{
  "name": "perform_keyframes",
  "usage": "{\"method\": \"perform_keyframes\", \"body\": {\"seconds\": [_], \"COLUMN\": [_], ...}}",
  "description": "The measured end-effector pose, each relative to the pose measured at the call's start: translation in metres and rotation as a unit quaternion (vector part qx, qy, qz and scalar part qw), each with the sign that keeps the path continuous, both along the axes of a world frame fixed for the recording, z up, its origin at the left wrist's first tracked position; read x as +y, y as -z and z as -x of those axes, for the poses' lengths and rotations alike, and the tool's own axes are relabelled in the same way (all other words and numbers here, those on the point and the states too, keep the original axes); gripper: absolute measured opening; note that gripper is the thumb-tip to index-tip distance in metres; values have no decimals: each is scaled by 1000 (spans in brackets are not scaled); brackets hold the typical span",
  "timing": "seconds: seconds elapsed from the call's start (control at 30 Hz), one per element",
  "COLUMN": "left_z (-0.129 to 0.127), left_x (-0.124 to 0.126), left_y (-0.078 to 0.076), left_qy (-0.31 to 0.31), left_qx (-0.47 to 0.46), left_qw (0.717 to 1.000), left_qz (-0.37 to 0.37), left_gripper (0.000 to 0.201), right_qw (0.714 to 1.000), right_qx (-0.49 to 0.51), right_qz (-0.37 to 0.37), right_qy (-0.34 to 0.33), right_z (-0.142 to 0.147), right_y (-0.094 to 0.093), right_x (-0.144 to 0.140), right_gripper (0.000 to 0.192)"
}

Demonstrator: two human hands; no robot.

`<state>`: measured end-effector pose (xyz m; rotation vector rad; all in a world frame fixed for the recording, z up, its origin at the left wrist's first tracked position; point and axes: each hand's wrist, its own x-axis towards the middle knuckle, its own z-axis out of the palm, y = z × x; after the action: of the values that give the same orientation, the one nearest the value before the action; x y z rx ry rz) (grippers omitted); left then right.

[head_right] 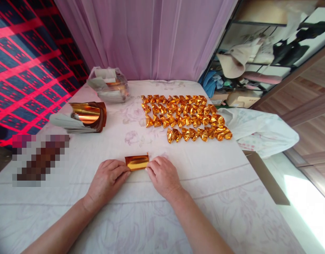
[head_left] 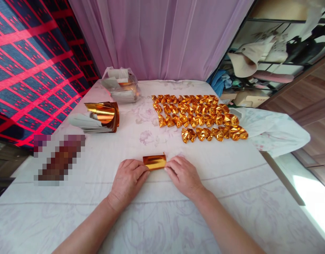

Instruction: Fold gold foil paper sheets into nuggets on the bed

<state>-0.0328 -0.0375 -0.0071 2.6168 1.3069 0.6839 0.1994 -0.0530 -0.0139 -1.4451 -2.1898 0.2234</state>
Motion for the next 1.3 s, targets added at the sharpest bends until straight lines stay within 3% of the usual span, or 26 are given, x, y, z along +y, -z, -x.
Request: {"method": "perform_keyframes", "body": {"seconds": [0.27,0.67,1.3], "left_z": [-2,-4,-6], "left_x": [3,3,8], "left_y": [0,-2,0], "left_qy": [-36,-59,-76], "left_qx": [-43,-53,-39], "left_qw": [997,995,995], "left_qz": [57,65,52], "left_gripper": [17,21,21], "right_qw": [999,998,995], "right_qx": [12,4,-30], "right_qz": [18,9,-7], "right_qy": [-34,56,97], "right_z": [-6,7,13], "right_y": [-4,1,3], "right_x": [9,8,7], "right_gripper": [11,21,21]}}
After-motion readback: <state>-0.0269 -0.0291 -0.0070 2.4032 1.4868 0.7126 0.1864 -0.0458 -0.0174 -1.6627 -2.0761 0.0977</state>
